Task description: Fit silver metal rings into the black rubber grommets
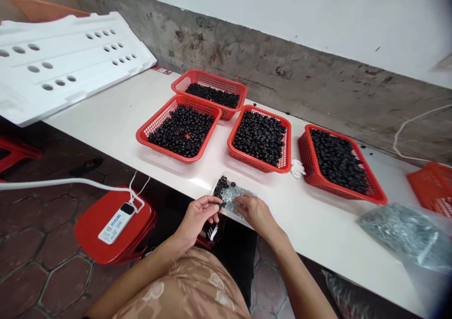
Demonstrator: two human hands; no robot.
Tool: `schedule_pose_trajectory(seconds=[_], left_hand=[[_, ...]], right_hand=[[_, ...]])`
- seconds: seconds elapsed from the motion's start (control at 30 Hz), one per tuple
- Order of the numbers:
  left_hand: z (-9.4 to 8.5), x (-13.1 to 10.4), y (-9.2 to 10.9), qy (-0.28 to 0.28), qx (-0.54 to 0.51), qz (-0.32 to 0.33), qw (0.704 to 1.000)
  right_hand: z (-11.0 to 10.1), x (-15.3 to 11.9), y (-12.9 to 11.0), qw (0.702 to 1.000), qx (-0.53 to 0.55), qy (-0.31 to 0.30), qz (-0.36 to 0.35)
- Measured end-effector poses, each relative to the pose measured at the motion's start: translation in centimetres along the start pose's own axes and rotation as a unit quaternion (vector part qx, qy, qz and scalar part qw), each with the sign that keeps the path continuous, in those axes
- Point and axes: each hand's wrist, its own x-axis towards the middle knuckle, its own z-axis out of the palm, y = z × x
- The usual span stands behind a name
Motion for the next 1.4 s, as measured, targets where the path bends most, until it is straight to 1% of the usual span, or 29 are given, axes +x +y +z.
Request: schedule_pose_trajectory(seconds=[0.1,0.2,0.43,0.53,0.6,0.67,0.7,0.8,0.87,0.93,1.0,1.07,1.13,1.2,1.27,1.3,1.33,1.4], left_hand=[[0.0,0.0,-0.1,-0.012,0.005,-0.007,1.0],[-0.1,0.1,-0.2,-0.015,0.009,-0.009,1.0],[0.3,0.2,-0.5,-0.027,0.006,-0.003,1.0],[0.6,0.3,-0.6,-0.046,0.031,0.009,0.998],[0.9,0.5,-0.5,-0.057,0.069,0.03,0.996],[1.3,0.9,-0.2,-0.051,0.153,0.073,0.984],[1.6,1.1,0.0,-0.039,0.208,0.101,0.972],[2.3,2.2,0.5,-0.006,0.354,0.198,0.914],[2.6,2.7,0.6,-0.003,0.398,0.244,0.884],[2.9,3.1,0.6,-0.004,0.418,0.268,0.868],[3.0,3.2,0.5,-0.002,0.428,0.277,0.86],[3.1,3.2,0.3,-0.001,0.436,0.285,0.854],[3.1,3.1,0.0,0.003,0.451,0.296,0.842],[3.2,3.1,-0.1,0.009,0.476,0.309,0.823],[3.4,3.0,0.0,0.012,0.494,0.315,0.81],[3.5,3.0,0.1,0.011,0.494,0.313,0.811],[3.6,3.0,0.3,0.008,0.485,0.309,0.818],[3.7,3.0,0.8,0.0,0.453,0.284,0.845]], right_hand=[[0.0,0.4,-0.2,1.0,-0.01,-0.011,-0.012],[-0.1,0.5,0.0,1.0,0.004,-0.002,-0.028],[-0.7,-0.2,0.2,0.991,0.098,0.077,-0.041],[-0.7,-0.7,-0.1,0.985,0.126,0.11,-0.038],[-0.7,-1.0,-0.3,0.979,0.144,0.137,-0.04],[-0.6,-1.3,-0.5,0.973,0.16,0.16,-0.045],[-0.6,-1.4,-0.6,0.97,0.166,0.168,-0.048],[-0.5,-1.6,-0.9,0.964,0.195,0.178,-0.044],[-0.4,-1.7,-1.1,0.958,0.224,0.179,-0.032],[-0.3,-1.8,-1.1,0.952,0.251,0.176,-0.017],[-0.2,-1.9,-1.1,0.949,0.263,0.173,-0.008],[0.0,-2.0,-1.2,0.952,0.247,0.182,-0.014],[0.2,-2.1,-1.4,0.954,0.207,0.213,-0.039],[0.3,-2.1,-1.6,0.952,0.167,0.247,-0.07],[0.4,-2.1,-1.9,0.949,0.148,0.265,-0.085],[0.4,-2.1,-2.0,0.949,0.146,0.268,-0.084],[0.5,-2.1,-2.1,0.949,0.145,0.269,-0.081],[0.6,-2.1,-2.1,0.949,0.138,0.273,-0.082]])
